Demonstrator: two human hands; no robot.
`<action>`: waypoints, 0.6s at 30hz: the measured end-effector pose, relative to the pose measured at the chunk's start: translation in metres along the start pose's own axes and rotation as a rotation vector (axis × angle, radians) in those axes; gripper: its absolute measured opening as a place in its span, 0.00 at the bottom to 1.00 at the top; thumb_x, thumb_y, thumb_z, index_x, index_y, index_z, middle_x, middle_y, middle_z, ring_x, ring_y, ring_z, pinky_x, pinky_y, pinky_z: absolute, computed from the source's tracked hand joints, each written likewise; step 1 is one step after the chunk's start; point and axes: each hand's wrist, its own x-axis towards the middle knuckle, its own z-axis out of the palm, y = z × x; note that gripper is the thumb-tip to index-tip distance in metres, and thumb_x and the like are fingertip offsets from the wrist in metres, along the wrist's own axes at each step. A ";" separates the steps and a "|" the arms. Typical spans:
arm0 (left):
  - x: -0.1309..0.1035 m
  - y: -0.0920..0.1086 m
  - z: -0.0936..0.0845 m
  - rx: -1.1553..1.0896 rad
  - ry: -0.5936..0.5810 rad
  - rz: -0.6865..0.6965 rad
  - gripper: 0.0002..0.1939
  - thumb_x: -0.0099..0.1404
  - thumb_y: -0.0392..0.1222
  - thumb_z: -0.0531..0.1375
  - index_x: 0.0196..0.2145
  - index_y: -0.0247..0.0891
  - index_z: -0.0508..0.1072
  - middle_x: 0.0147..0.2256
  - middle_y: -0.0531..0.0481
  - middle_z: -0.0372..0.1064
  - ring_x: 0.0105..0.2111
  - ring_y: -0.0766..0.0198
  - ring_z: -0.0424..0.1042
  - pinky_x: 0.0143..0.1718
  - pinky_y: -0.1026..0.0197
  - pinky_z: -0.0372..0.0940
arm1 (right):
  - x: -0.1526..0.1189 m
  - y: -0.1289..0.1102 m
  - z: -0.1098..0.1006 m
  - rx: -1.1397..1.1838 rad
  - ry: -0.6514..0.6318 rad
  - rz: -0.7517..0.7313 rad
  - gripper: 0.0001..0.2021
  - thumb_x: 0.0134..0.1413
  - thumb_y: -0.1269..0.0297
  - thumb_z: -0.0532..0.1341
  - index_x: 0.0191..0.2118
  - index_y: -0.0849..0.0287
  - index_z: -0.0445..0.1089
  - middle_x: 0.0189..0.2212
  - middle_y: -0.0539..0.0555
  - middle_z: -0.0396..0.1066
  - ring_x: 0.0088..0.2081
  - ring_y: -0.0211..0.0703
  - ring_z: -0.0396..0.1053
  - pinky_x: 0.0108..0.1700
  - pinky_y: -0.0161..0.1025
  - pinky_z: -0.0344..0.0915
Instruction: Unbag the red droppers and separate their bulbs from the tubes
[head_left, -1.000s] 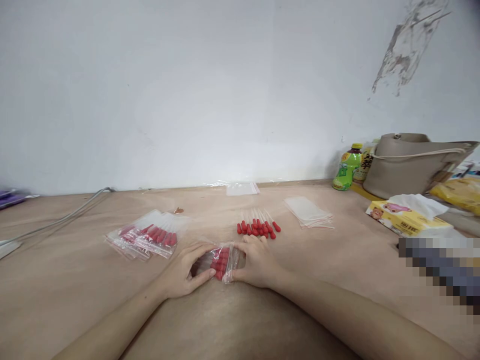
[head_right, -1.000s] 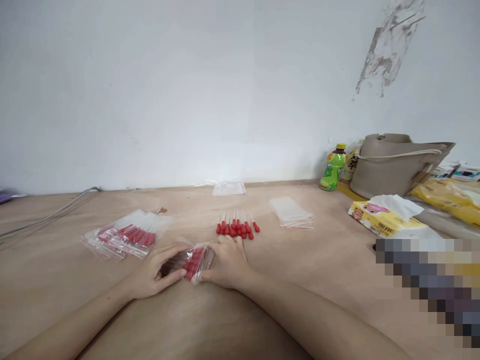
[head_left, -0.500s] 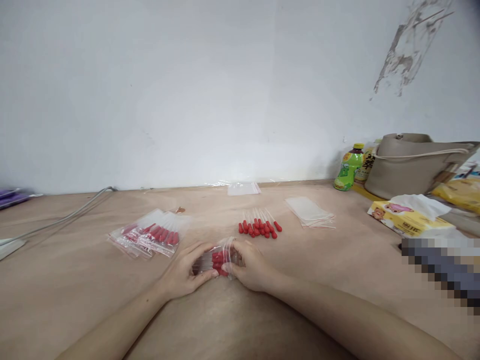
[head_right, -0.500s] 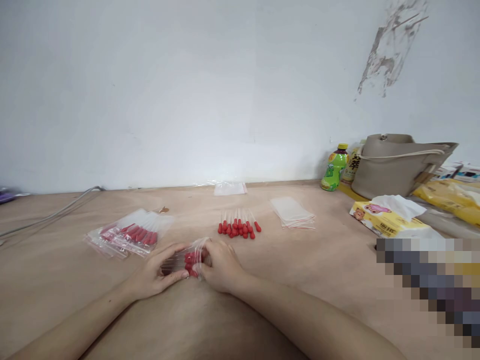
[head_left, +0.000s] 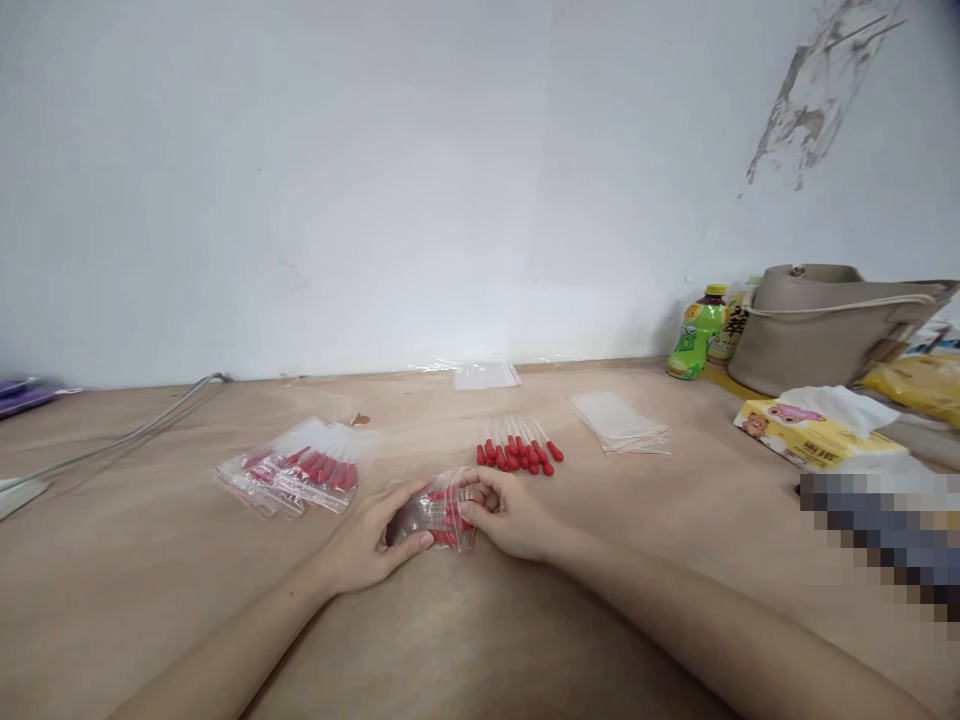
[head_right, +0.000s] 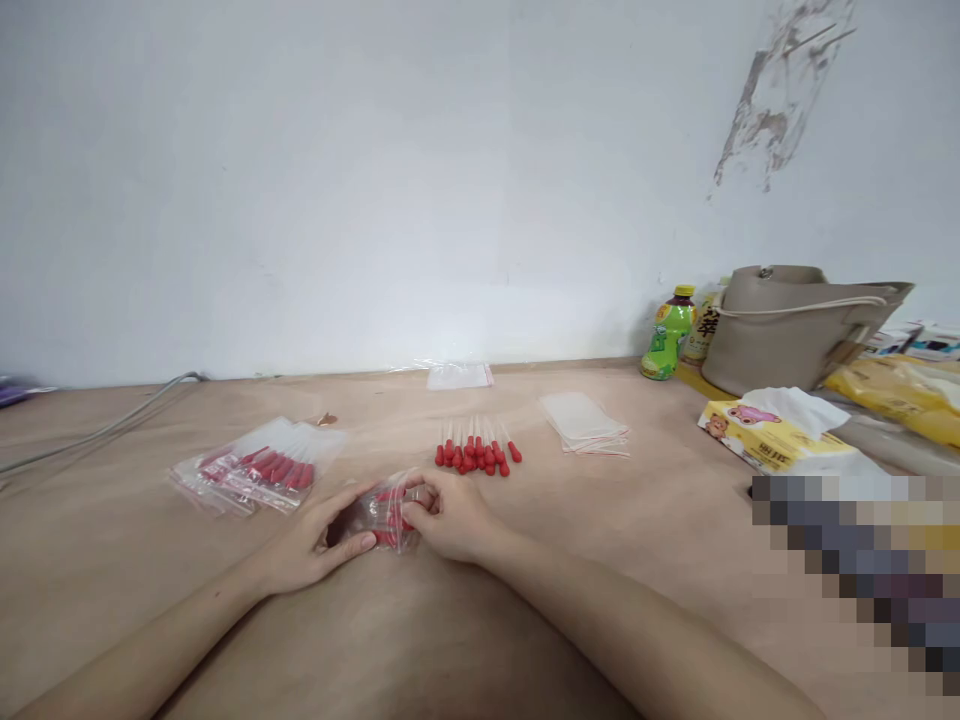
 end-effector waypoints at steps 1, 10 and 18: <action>0.000 0.000 0.000 0.004 -0.003 -0.002 0.29 0.59 0.51 0.55 0.55 0.41 0.57 0.48 0.45 0.65 0.45 0.57 0.65 0.45 0.56 0.62 | 0.001 0.000 -0.002 0.056 -0.006 0.047 0.09 0.49 0.68 0.58 0.39 0.57 0.66 0.20 0.44 0.60 0.22 0.31 0.60 0.25 0.30 0.59; 0.000 0.002 -0.001 -0.017 -0.001 -0.029 0.28 0.59 0.52 0.54 0.55 0.41 0.58 0.47 0.45 0.65 0.45 0.56 0.65 0.45 0.55 0.61 | 0.001 -0.007 -0.005 0.381 -0.030 0.282 0.21 0.29 0.65 0.70 0.35 0.63 0.67 0.28 0.51 0.69 0.31 0.39 0.68 0.36 0.38 0.67; 0.001 -0.001 -0.001 -0.045 -0.018 -0.054 0.28 0.58 0.52 0.55 0.54 0.41 0.59 0.49 0.44 0.64 0.46 0.54 0.65 0.46 0.54 0.61 | 0.004 -0.013 -0.020 0.502 -0.055 0.424 0.20 0.23 0.73 0.70 0.30 0.62 0.66 0.21 0.46 0.68 0.23 0.33 0.66 0.28 0.34 0.66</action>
